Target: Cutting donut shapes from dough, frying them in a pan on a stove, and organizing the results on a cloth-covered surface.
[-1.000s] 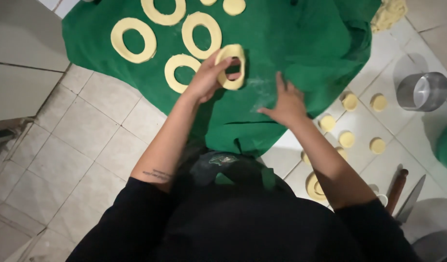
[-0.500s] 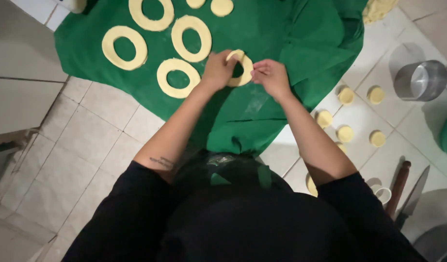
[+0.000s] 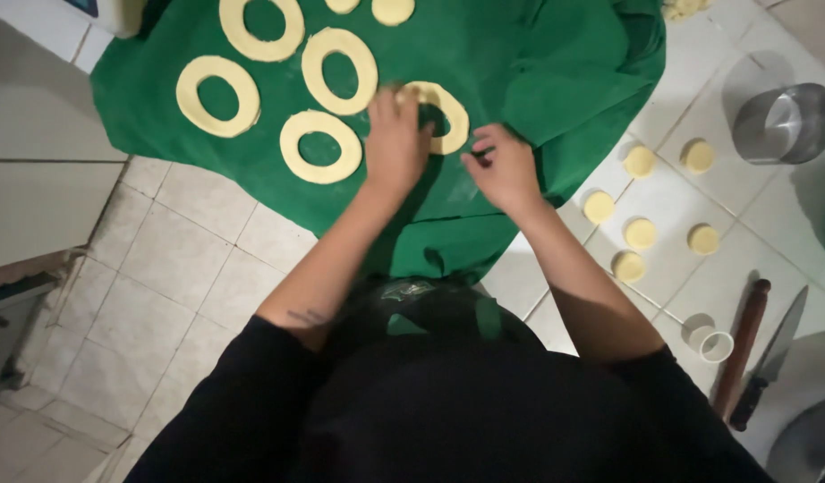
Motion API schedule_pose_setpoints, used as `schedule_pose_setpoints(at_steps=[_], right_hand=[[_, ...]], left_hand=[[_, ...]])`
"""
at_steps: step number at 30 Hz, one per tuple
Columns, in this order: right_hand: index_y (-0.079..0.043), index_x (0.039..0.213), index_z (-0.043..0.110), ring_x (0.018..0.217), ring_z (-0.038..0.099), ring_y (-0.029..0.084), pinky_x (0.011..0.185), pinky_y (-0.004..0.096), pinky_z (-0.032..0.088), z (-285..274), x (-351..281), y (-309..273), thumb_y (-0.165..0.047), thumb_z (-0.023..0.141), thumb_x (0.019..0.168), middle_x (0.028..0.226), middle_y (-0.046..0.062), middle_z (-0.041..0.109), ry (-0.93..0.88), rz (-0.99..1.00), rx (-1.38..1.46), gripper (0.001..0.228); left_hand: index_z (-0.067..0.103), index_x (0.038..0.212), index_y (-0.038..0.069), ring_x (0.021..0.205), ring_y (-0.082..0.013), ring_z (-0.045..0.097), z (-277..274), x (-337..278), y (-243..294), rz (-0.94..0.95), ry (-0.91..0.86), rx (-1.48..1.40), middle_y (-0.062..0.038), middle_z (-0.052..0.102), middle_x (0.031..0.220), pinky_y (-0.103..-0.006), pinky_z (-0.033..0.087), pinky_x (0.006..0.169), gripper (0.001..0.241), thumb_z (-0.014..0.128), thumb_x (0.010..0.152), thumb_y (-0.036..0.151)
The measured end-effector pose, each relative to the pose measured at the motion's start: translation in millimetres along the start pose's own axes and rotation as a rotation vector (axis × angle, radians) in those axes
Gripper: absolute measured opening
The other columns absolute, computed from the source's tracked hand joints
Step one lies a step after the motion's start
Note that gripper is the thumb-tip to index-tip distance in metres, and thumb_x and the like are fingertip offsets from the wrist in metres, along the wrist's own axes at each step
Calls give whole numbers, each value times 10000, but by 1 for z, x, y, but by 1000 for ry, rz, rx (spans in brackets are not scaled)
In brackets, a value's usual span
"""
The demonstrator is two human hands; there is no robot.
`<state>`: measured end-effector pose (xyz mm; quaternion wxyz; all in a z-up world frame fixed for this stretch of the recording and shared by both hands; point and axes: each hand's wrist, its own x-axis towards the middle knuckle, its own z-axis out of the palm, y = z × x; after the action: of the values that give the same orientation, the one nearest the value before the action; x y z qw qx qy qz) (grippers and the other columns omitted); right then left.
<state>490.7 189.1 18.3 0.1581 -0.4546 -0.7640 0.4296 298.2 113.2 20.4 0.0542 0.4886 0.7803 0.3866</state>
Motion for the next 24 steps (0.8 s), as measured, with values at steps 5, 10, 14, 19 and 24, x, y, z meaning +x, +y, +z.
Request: schedule_pose_setpoints(at_steps=[5, 10, 14, 19, 24], right_hand=[[-30, 1193, 655, 845, 745, 198, 791, 306, 590, -30, -49, -30, -70, 811, 870, 1015, 117, 756, -5, -167, 72, 361], [-10, 1174, 653, 897, 738, 159, 823, 283, 588, -54, -100, -23, -13, 771, 917, 1030, 106, 748, 66, -177, 140, 283], [23, 1170, 648, 923, 722, 129, 824, 273, 574, -70, -134, -13, 20, 727, 957, 1035, 87, 743, 166, -24, 267, 227], [23, 1173, 623, 939, 706, 128, 837, 267, 580, -80, -158, 1, 20, 675, 1006, 1033, 77, 724, 288, 55, 418, 175], [30, 1161, 626, 914, 684, 134, 820, 270, 573, -84, -174, 0, 27, 671, 1012, 1038, 83, 682, 340, 120, 512, 155]], left_hand=[[621, 1142, 73, 1150, -317, 576, -2, -25, -9, 356, -391, 245, -109, 590, 1142, -667, 346, 1109, 463, 801, 831, 365], [618, 1205, 54, 1156, -348, 555, -9, -8, -10, 477, -477, 260, -140, 574, 1140, -665, 316, 1110, 547, 765, 878, 466], [596, 1228, 10, 1188, -389, 533, -5, 19, -11, 606, -550, 157, -172, 570, 1241, -504, 393, 1076, 620, 734, 905, 521], [591, 1263, -37, 1152, -392, 539, -3, 24, -14, 581, -516, 226, -200, 569, 1253, -487, 407, 1031, 674, 684, 958, 557], [606, 1237, -39, 1104, -387, 548, 3, 23, -15, 712, -542, 218, -188, 578, 1209, -495, 432, 1030, 641, 688, 970, 538]])
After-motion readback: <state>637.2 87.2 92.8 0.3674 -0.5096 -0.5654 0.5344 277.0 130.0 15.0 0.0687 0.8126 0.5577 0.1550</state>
